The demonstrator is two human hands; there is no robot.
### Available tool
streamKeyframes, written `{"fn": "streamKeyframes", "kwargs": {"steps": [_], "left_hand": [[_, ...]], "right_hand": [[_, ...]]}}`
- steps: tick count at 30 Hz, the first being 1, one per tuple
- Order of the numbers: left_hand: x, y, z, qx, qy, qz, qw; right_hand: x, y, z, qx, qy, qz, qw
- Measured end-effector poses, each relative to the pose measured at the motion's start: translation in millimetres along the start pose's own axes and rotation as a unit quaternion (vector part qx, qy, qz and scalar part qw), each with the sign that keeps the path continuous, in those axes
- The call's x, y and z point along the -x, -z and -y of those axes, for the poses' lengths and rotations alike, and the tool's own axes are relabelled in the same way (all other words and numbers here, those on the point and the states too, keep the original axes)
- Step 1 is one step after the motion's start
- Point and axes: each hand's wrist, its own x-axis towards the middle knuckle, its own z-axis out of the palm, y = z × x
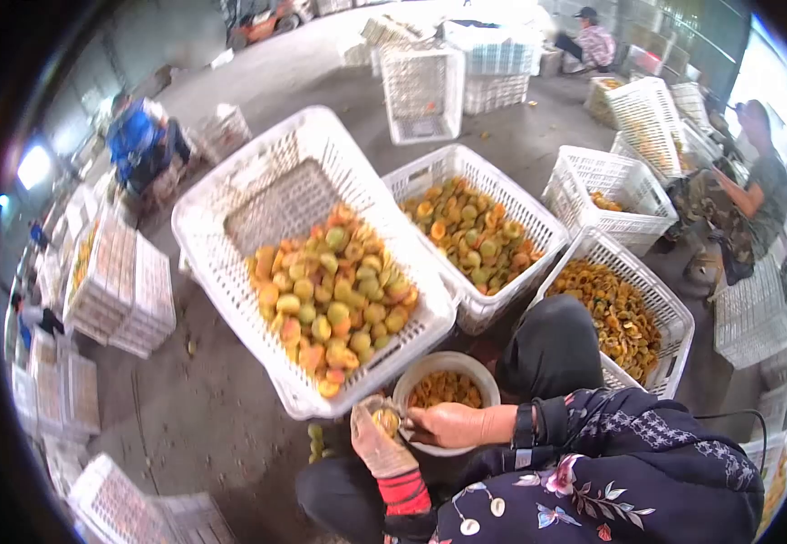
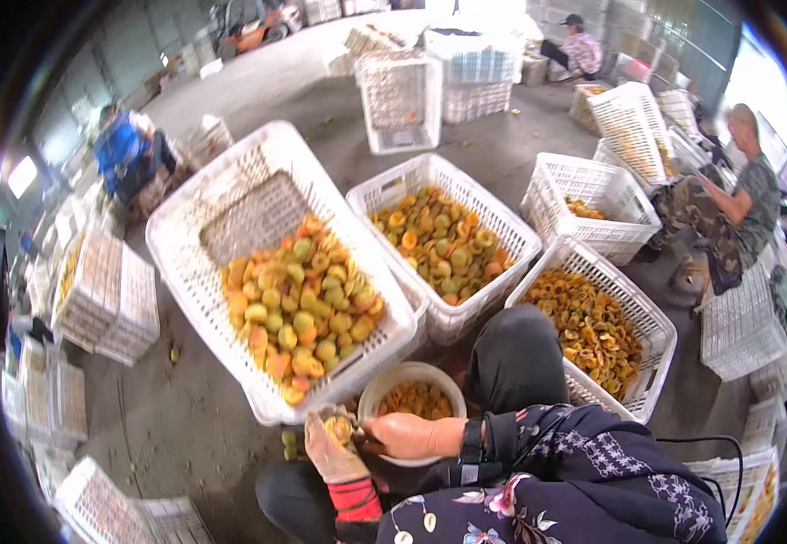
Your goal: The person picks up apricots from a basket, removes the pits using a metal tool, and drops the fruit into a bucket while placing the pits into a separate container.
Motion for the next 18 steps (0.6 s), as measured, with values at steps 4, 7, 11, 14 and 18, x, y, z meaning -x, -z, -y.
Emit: {"fn": "streamKeyframes", "kwargs": {"steps": [4,7,11,14,18], "left_hand": [[10.1,-5.1,3.8,0.242,0.246,-0.041,0.938],[3.6,0.0,9.6,0.259,0.344,-0.026,0.902],[2.3,-0.2,7.1,0.265,0.327,-0.013,0.907],[4.1,4.5,2.1,0.257,0.226,0.048,0.938],[5.5,11.7,8.9,0.025,0.107,0.021,0.994]], "right_hand": [[6.6,-4.0,-7.2,-0.043,0.02,0.001,0.999],[3.3,-5.0,1.4,-0.191,-0.012,0.038,0.981],[-0.8,27.3,14.9,-0.245,-0.107,0.113,0.957],[2.2,45.1,16.5,-0.38,-0.196,0.236,0.873],[1.9,5.4,-1.6,-0.026,0.015,-0.004,1.0]]}}
